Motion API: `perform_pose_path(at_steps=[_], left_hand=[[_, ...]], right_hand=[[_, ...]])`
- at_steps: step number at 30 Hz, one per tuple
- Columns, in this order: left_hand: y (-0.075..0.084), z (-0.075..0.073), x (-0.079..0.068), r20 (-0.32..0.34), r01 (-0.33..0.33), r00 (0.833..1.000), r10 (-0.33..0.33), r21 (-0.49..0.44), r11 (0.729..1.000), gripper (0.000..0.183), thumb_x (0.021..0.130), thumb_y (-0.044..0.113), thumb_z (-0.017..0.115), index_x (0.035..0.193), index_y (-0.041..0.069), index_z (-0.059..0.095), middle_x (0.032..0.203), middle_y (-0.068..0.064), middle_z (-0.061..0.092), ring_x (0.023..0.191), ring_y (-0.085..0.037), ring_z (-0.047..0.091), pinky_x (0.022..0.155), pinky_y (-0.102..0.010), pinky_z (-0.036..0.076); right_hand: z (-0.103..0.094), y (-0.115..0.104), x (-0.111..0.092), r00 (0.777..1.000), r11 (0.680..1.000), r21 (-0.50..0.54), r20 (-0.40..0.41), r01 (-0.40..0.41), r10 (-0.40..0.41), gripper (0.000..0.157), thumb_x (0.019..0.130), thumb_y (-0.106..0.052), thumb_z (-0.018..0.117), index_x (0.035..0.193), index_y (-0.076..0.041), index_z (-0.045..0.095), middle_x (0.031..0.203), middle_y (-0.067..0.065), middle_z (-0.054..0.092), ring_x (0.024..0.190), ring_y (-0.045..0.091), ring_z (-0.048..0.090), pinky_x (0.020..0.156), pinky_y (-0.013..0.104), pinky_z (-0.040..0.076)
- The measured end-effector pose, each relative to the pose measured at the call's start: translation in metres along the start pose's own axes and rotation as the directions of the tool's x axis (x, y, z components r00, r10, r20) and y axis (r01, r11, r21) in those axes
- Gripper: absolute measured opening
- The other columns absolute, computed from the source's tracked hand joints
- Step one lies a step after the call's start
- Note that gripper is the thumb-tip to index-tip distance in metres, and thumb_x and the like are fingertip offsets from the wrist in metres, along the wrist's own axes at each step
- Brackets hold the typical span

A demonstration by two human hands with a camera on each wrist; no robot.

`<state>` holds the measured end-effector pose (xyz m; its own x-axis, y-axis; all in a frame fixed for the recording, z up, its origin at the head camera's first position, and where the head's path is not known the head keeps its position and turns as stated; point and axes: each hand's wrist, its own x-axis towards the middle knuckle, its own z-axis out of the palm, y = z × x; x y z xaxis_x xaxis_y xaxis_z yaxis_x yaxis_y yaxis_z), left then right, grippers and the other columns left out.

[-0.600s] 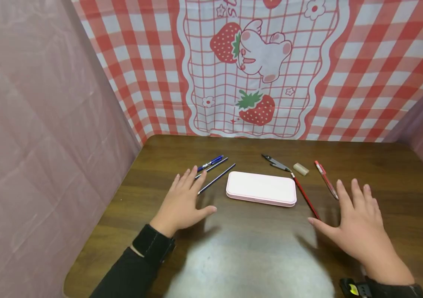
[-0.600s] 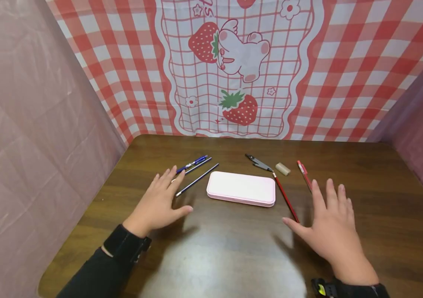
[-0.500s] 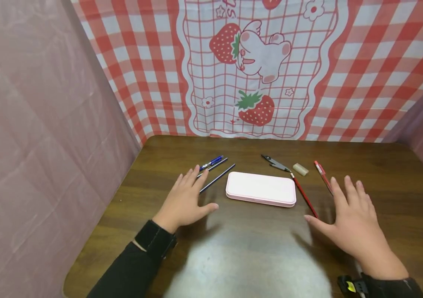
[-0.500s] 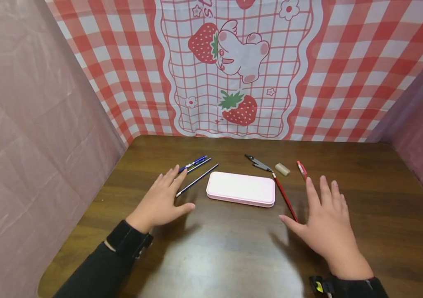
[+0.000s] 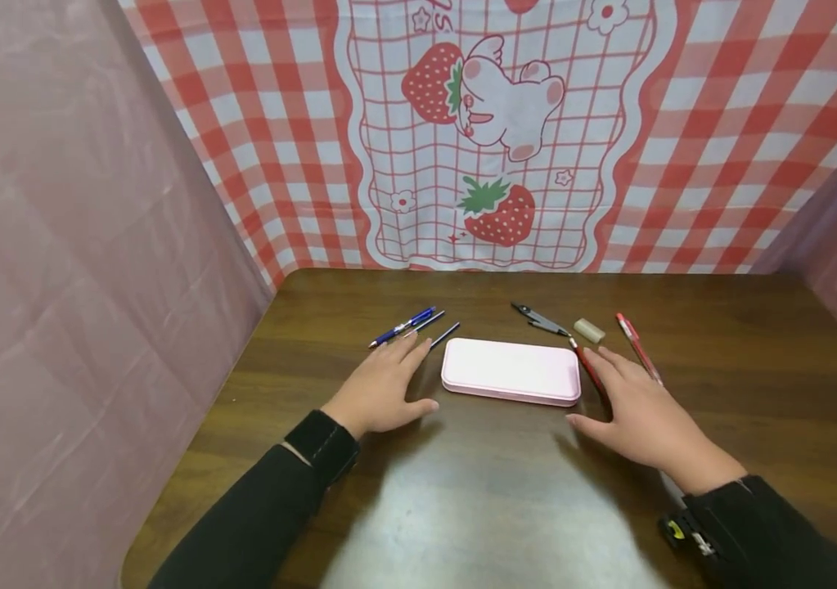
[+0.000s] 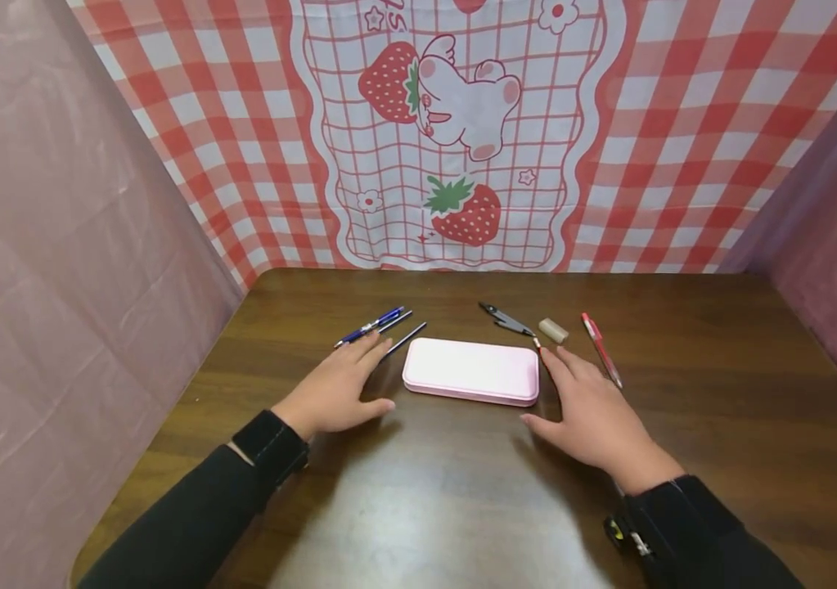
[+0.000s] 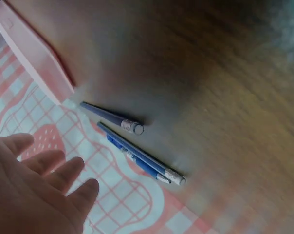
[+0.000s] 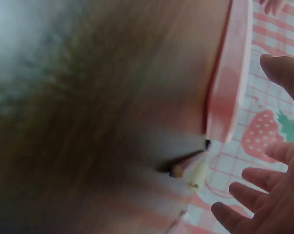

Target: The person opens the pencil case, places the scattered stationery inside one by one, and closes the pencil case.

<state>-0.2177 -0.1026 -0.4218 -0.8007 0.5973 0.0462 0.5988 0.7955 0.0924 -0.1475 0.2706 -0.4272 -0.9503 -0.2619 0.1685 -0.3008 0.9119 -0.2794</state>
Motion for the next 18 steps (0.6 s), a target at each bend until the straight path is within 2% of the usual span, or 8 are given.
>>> perform_pose_path(at_steps=[6,12,18], left_hand=[[0.004,0.005,0.017,0.048,-0.038,0.998,0.038,0.003,0.999,0.089,0.087,0.06,0.059,0.156,0.015,0.025,0.16,-0.011,0.024,0.144,-0.026,0.025,0.116,-0.041,0.023],[0.024,0.007,0.037,0.053,-0.045,0.998,0.044,0.003,0.999,0.085,0.088,0.054,0.061,0.155,0.015,0.026,0.159,-0.011,0.025,0.144,-0.024,0.025,0.117,-0.039,0.021],[0.038,0.012,0.051,0.065,-0.048,0.997,0.046,0.025,0.999,0.085,0.087,0.054,0.063,0.155,0.016,0.029,0.16,-0.011,0.023,0.146,-0.025,0.021,0.117,-0.039,0.019]], right_hand=[[0.008,0.004,0.021,0.995,0.998,0.062,0.09,0.027,-0.033,0.101,0.076,-0.052,0.077,0.152,-0.004,0.029,0.151,0.024,0.032,0.135,0.044,0.032,0.104,0.063,0.032],[0.012,0.007,0.036,0.99,0.987,0.157,0.13,0.026,-0.047,0.106,0.07,-0.042,0.085,0.151,-0.003,0.029,0.15,0.024,0.034,0.135,0.045,0.031,0.104,0.063,0.031],[0.016,0.011,0.042,0.986,0.964,0.265,0.161,0.005,-0.049,0.105,0.069,-0.03,0.086,0.152,-0.003,0.027,0.148,0.025,0.034,0.134,0.043,0.031,0.104,0.062,0.031]])
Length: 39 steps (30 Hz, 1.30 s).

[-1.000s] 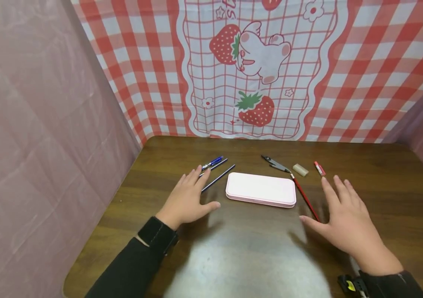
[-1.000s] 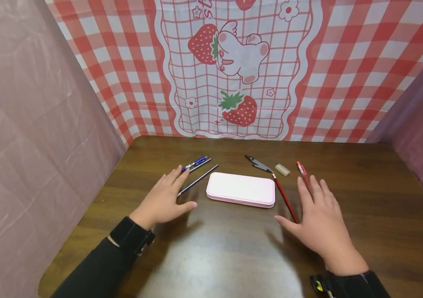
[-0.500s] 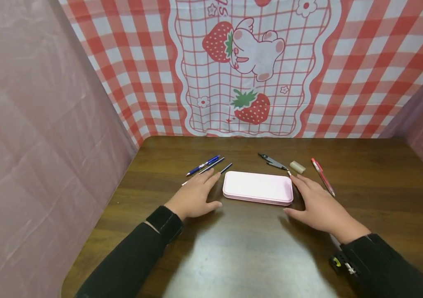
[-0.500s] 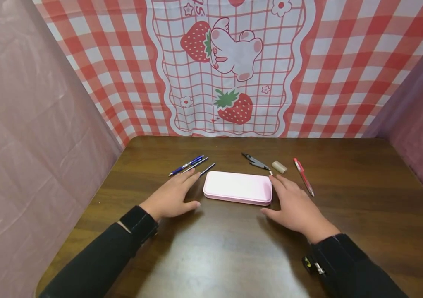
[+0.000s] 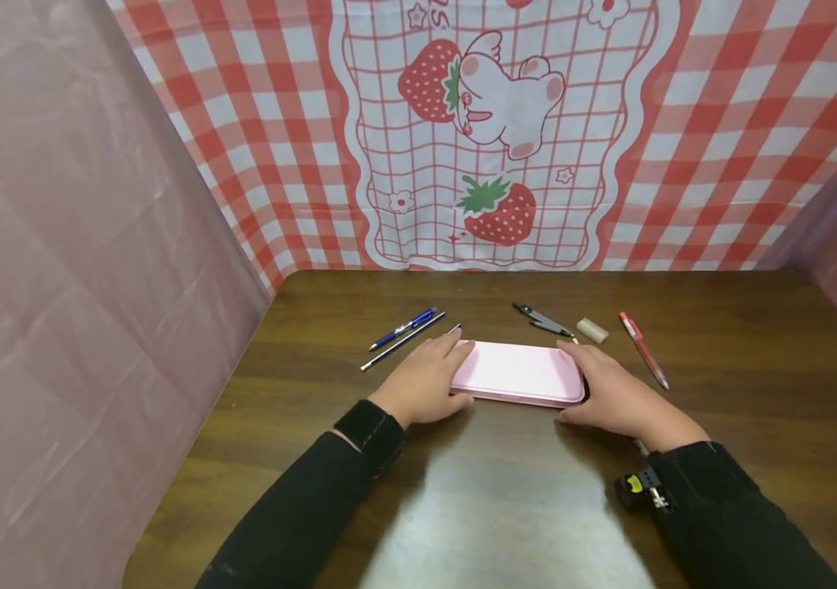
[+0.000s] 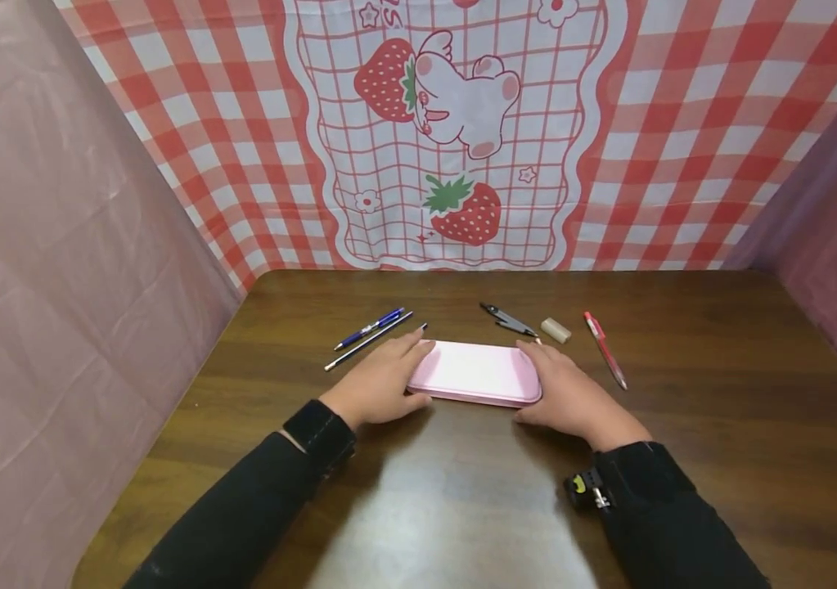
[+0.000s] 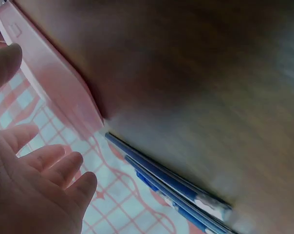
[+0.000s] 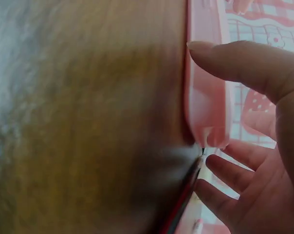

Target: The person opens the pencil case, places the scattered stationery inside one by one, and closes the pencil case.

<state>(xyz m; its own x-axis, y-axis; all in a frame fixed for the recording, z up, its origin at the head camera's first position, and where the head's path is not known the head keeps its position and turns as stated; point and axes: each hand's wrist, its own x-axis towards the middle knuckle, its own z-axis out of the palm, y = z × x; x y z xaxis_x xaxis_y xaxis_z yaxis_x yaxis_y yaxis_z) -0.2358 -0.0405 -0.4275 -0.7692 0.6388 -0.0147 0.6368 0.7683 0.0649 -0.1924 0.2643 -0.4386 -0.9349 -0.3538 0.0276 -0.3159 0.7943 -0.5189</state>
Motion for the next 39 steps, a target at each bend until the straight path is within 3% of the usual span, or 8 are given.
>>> perform_pose_path(at_steps=[8,17,23,26,29,33,36,39], left_hand=[[0.0,0.01,0.014,0.048,0.025,0.999,-0.026,0.007,1.0,0.088,0.085,0.058,0.064,0.155,0.018,0.027,0.16,-0.011,0.023,0.146,-0.024,0.019,0.118,-0.039,0.018],[0.001,0.01,0.018,0.104,0.07,0.992,-0.071,0.016,0.997,0.086,0.086,0.052,0.067,0.155,0.021,0.027,0.158,-0.012,0.027,0.143,-0.027,0.027,0.116,-0.042,0.023],[0.001,0.003,0.018,0.091,0.059,0.994,-0.06,0.018,0.998,0.087,0.084,0.053,0.068,0.155,0.02,0.028,0.151,-0.011,0.036,0.138,-0.027,0.033,0.114,-0.041,0.025],[-0.001,-0.002,0.014,0.064,0.056,0.996,-0.055,-0.008,0.998,0.088,0.084,0.053,0.069,0.154,0.02,0.029,0.148,-0.009,0.038,0.135,-0.025,0.034,0.114,-0.04,0.026],[-0.002,-0.008,0.009,0.03,0.044,0.999,-0.042,-0.062,0.997,0.086,0.083,0.052,0.069,0.153,0.021,0.031,0.143,-0.007,0.04,0.132,-0.022,0.037,0.112,-0.039,0.029],[-0.003,-0.016,0.001,0.001,0.022,1.0,-0.022,-0.131,0.991,0.084,0.083,0.052,0.07,0.152,0.023,0.034,0.139,-0.005,0.043,0.128,-0.019,0.039,0.108,-0.038,0.034],[-0.001,-0.024,-0.007,-0.017,0.02,1.0,-0.023,-0.166,0.986,0.083,0.083,0.052,0.069,0.152,0.024,0.034,0.139,-0.004,0.041,0.127,-0.017,0.038,0.106,-0.037,0.037],[0.002,-0.031,-0.015,-0.04,0.008,0.999,-0.016,-0.206,0.979,0.081,0.083,0.051,0.068,0.152,0.024,0.036,0.141,-0.004,0.04,0.126,-0.017,0.037,0.105,-0.038,0.039]], right_hand=[[0.005,0.01,0.003,0.998,0.998,0.027,0.003,-0.059,0.059,0.104,0.072,-0.031,0.085,0.151,0.001,0.026,0.148,0.028,0.033,0.134,0.045,0.031,0.105,0.062,0.029],[0.003,0.013,0.003,0.997,0.994,0.067,0.007,-0.082,0.081,0.106,0.073,-0.041,0.084,0.152,-0.004,0.026,0.149,0.027,0.033,0.134,0.043,0.032,0.104,0.063,0.029],[-0.002,0.009,0.001,0.997,0.985,0.156,-0.003,-0.079,0.081,0.107,0.073,-0.043,0.084,0.153,-0.006,0.023,0.15,0.026,0.031,0.135,0.041,0.032,0.104,0.062,0.03],[-0.004,0.005,-0.002,0.996,0.961,0.268,-0.032,-0.071,0.082,0.108,0.075,-0.042,0.083,0.155,-0.007,0.019,0.151,0.024,0.031,0.135,0.039,0.034,0.105,0.059,0.032],[-0.004,0.002,-0.005,0.994,0.877,0.478,-0.07,-0.038,0.081,0.106,0.079,-0.031,0.081,0.157,-0.008,0.012,0.154,0.022,0.028,0.135,0.032,0.038,0.104,0.041,0.041],[0.0,-0.003,-0.012,0.991,0.679,0.734,-0.109,0.028,0.076,0.099,0.084,-0.008,0.075,0.158,-0.014,0.009,0.158,0.019,0.021,0.126,0.015,0.049,0.089,0.02,0.049],[0.006,-0.011,-0.015,0.986,0.553,0.83,-0.146,0.078,0.08,0.097,0.084,0.005,0.07,0.158,-0.017,0.013,0.157,0.016,0.019,0.119,0.009,0.051,0.086,0.021,0.05],[0.013,-0.02,-0.018,0.978,0.458,0.879,-0.19,0.128,0.091,0.098,0.081,0.013,0.067,0.157,-0.02,0.014,0.153,0.013,0.023,0.121,0.014,0.046,0.09,0.021,0.049]])
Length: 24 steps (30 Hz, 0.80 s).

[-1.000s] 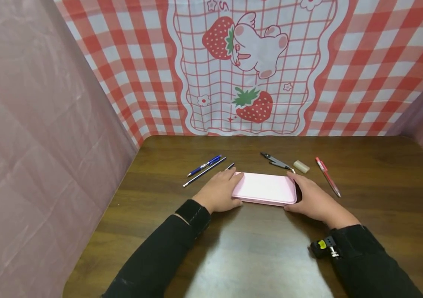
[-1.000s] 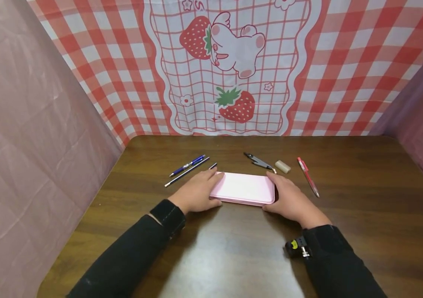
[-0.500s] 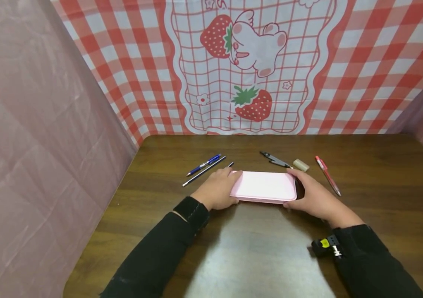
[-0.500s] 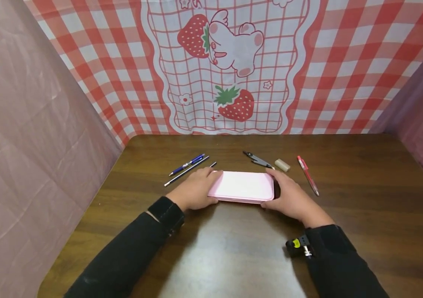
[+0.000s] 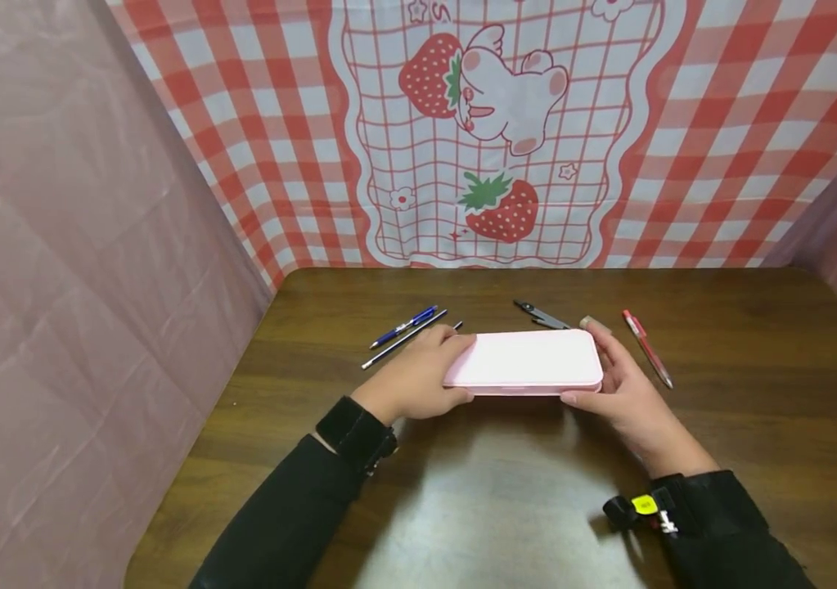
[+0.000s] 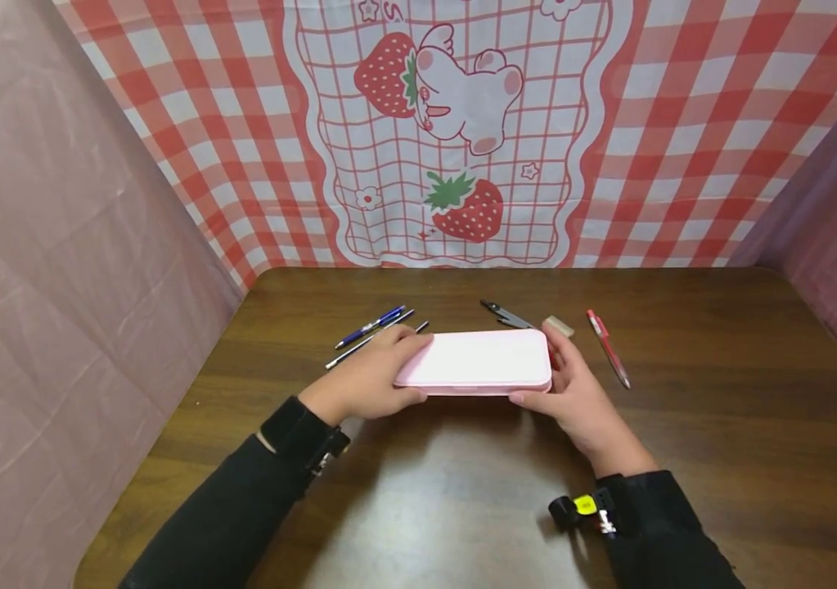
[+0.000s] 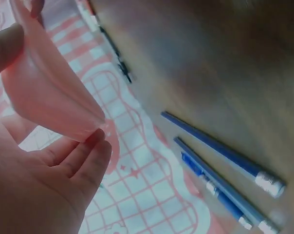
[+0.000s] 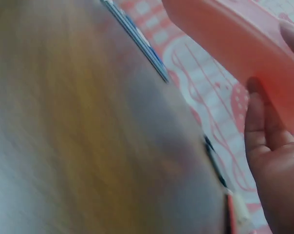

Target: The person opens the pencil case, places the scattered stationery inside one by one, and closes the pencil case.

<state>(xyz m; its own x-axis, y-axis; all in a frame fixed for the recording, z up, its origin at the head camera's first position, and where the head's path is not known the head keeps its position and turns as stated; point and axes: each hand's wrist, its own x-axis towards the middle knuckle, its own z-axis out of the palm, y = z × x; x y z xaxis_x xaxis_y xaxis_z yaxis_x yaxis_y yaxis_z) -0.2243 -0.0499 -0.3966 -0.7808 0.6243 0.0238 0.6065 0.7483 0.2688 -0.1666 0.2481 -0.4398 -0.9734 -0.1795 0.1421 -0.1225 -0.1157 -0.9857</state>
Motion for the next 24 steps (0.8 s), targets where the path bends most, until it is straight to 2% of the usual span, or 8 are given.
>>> perform_pose_path(at_steps=[2,6,9,15,19,24], left_hand=[[0.003,-0.002,-0.006,-0.006,-0.016,1.0,0.016,-0.042,0.999,0.08,0.084,0.051,0.067,0.152,0.023,0.036,0.142,-0.005,0.039,0.126,-0.018,0.037,0.104,-0.039,0.04],[0.007,-0.003,-0.017,-0.028,-0.043,0.999,0.04,-0.103,0.994,0.077,0.086,0.048,0.066,0.152,0.022,0.035,0.144,-0.006,0.037,0.128,-0.019,0.036,0.103,-0.041,0.04],[0.008,-0.006,-0.025,-0.057,-0.054,0.997,0.048,-0.114,0.992,0.076,0.086,0.046,0.066,0.151,0.023,0.036,0.145,-0.005,0.036,0.13,-0.019,0.035,0.104,-0.042,0.039],[0.011,-0.01,-0.038,-0.08,-0.078,0.994,0.069,-0.118,0.99,0.075,0.086,0.046,0.065,0.151,0.021,0.037,0.147,-0.006,0.035,0.132,-0.019,0.034,0.105,-0.043,0.039],[0.014,-0.01,-0.044,-0.078,-0.07,0.995,0.062,-0.107,0.992,0.074,0.086,0.046,0.065,0.151,0.021,0.038,0.15,-0.007,0.034,0.133,-0.02,0.033,0.105,-0.043,0.039],[0.018,-0.006,-0.048,-0.061,-0.043,0.997,0.037,-0.098,0.994,0.074,0.086,0.048,0.064,0.151,0.022,0.038,0.154,-0.005,0.031,0.136,-0.02,0.032,0.105,-0.044,0.039]], right_hand=[[0.008,0.002,-0.004,0.999,0.999,0.037,-0.021,0.031,-0.03,0.1,0.08,0.017,0.066,0.156,-0.021,0.013,0.149,0.012,0.026,0.122,0.017,0.044,0.092,0.021,0.047],[0.021,0.006,-0.012,0.998,0.99,0.125,-0.021,0.059,-0.057,0.098,0.081,0.019,0.062,0.154,-0.021,0.011,0.143,0.013,0.033,0.117,0.019,0.048,0.093,0.023,0.046],[0.026,0.007,-0.019,0.998,0.973,0.224,0.024,0.049,-0.056,0.095,0.082,0.019,0.058,0.153,-0.02,0.009,0.139,0.01,0.04,0.112,0.017,0.053,0.092,0.026,0.047],[0.032,0.008,-0.027,0.987,0.909,0.416,0.144,0.001,-0.067,0.096,0.086,0.02,0.05,0.157,-0.023,0.002,0.136,0.007,0.047,0.109,0.02,0.059,0.093,0.032,0.049],[0.033,0.013,-0.029,0.981,0.888,0.46,0.167,0.011,-0.099,0.084,0.085,0.022,0.047,0.153,-0.014,0.012,0.133,0.007,0.053,0.109,0.02,0.06,0.093,0.033,0.05],[0.031,0.022,-0.031,0.981,0.858,0.514,0.17,-0.009,-0.092,0.07,0.085,0.024,0.044,0.144,-0.01,0.026,0.127,0.007,0.06,0.107,0.02,0.062,0.092,0.031,0.05]])
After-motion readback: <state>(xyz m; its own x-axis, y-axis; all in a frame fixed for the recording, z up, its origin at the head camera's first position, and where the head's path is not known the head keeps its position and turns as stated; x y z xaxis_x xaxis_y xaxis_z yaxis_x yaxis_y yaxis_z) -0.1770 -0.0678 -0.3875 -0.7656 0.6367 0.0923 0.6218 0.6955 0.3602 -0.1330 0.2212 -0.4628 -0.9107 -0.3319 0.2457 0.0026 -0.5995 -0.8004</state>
